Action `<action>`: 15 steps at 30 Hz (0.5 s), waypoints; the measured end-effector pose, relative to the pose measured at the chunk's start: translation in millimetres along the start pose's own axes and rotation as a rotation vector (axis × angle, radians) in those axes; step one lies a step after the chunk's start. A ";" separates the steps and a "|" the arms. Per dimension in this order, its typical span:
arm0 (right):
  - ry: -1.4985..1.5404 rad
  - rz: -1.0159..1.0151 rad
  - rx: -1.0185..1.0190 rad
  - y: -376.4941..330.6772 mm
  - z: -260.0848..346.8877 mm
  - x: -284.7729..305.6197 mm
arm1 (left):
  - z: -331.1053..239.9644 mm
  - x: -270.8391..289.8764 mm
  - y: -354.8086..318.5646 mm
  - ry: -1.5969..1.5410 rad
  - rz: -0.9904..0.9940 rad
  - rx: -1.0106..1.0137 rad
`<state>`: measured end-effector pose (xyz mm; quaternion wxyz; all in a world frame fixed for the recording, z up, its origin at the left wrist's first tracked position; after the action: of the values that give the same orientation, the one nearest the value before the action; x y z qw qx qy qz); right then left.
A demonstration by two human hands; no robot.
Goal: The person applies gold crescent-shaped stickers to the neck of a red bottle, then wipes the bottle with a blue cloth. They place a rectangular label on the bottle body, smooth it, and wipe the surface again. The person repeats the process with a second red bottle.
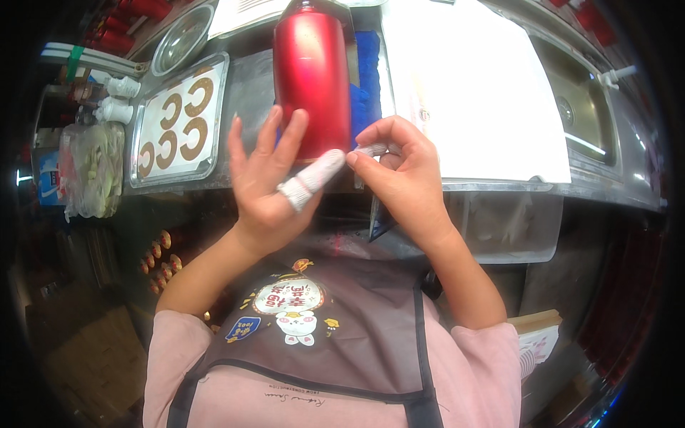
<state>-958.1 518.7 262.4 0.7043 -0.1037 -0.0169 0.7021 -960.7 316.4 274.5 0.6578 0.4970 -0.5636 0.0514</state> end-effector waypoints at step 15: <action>-0.204 -0.142 0.151 -15.3 3.1 -27.6 | 15.4 -7.5 -38.3 -0.438 -0.030 0.415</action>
<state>-943.9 491.8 271.4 0.7526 0.0232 -0.0427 0.6567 -950.0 289.9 243.8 0.4056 0.6284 -0.6621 0.0475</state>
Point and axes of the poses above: each hand's wrist, its own y-axis towards the middle knuckle, its own x-axis out of the back of the hand, z = x × y, the point moved 1 cm from there along y, towards the middle knuckle, and after that the axes turned 4 degrees about y, right-handed, at the moved point
